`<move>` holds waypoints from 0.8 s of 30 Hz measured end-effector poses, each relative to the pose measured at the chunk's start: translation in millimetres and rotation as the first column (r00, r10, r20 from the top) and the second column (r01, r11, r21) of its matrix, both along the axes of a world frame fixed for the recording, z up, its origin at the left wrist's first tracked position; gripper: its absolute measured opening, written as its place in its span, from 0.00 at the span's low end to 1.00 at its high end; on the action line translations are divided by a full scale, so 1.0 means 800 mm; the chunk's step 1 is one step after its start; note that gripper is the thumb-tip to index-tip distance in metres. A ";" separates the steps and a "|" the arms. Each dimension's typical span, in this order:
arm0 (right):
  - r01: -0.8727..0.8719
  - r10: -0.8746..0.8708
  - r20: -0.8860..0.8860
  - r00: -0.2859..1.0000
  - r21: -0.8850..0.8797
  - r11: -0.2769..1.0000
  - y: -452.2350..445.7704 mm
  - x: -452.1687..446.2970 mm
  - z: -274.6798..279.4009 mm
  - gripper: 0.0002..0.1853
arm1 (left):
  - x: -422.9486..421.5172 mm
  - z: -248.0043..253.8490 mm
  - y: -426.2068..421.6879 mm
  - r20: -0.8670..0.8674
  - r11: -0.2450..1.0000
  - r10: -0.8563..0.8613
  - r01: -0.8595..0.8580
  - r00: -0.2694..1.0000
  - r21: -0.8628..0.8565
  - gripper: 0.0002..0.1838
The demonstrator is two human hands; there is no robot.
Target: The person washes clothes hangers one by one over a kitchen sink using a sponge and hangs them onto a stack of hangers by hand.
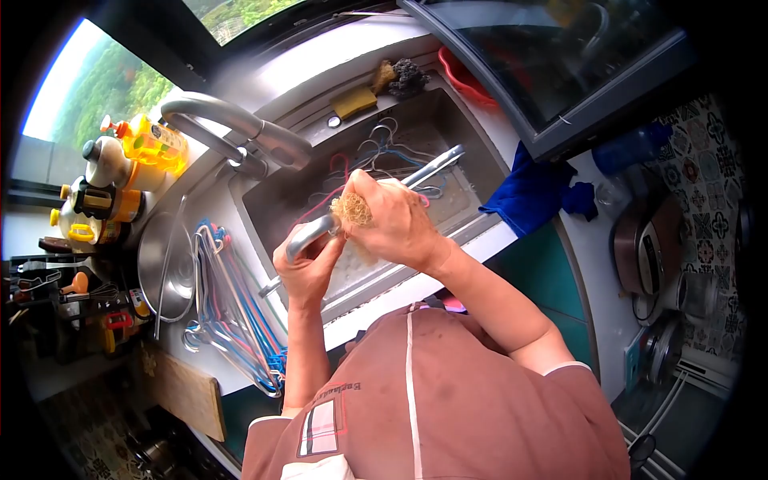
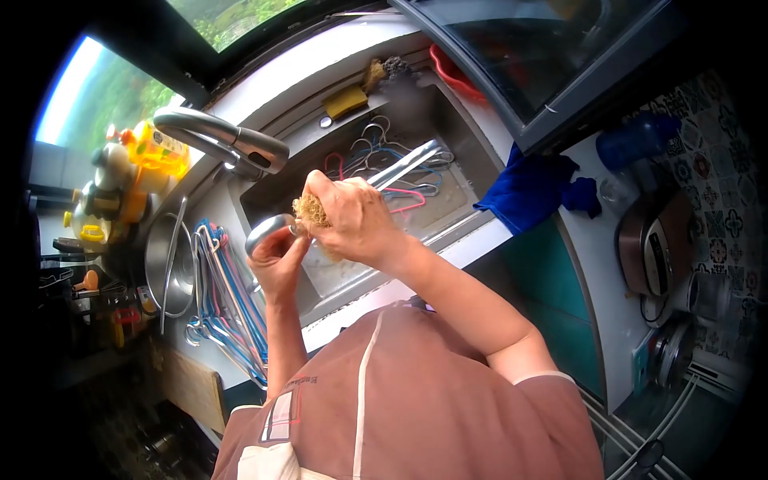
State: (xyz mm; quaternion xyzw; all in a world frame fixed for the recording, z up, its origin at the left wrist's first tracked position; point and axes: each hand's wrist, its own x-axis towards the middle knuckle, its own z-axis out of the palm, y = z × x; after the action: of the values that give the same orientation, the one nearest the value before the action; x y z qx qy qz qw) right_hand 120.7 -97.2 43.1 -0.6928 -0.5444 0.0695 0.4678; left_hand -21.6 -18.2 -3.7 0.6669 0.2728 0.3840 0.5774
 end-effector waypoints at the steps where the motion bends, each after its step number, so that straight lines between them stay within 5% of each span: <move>1: -0.009 0.009 0.009 1.000 0.005 1.000 0.000 0.001 0.000 0.14 | -0.002 -0.002 0.001 0.023 1.000 -0.010 0.010 1.000 -0.017 0.09; 5: 0.032 -0.031 -0.025 0.999 0.018 0.999 -0.008 0.017 -0.005 0.15 | -0.012 0.004 0.004 0.042 0.999 -0.019 0.021 0.999 -0.045 0.09; 7: 0.099 -0.094 0.108 0.990 -0.051 0.994 -0.016 0.045 -0.014 0.15 | -0.018 0.017 0.006 0.032 0.996 0.006 -0.003 0.999 -0.088 0.10; 9: 0.072 -0.067 0.192 0.979 -0.016 0.997 -0.022 0.057 -0.025 0.15 | -0.018 0.024 0.009 -0.033 0.989 -0.050 0.055 0.998 0.137 0.09; 11: 0.089 -0.076 0.194 0.978 -0.059 0.994 -0.027 0.065 -0.024 0.14 | -0.019 0.028 0.006 -0.057 0.995 -0.069 0.073 0.996 0.062 0.09; 16: 0.200 -0.152 0.311 0.938 -0.127 0.972 -0.042 0.100 -0.020 0.13 | -0.021 0.038 0.007 -0.032 0.979 -0.058 0.063 0.998 0.193 0.11; 24: 0.223 -0.207 0.315 0.926 -0.016 0.975 -0.048 0.113 -0.025 0.13 | -0.018 0.039 0.007 -0.057 0.955 -0.056 0.070 0.997 0.289 0.11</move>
State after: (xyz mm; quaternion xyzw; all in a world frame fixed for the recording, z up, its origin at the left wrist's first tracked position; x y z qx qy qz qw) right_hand 210.9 -135.9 23.3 -0.7622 -0.5302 -0.0781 0.3631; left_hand -35.9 -12.6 27.6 0.7618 0.2058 0.3854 0.4784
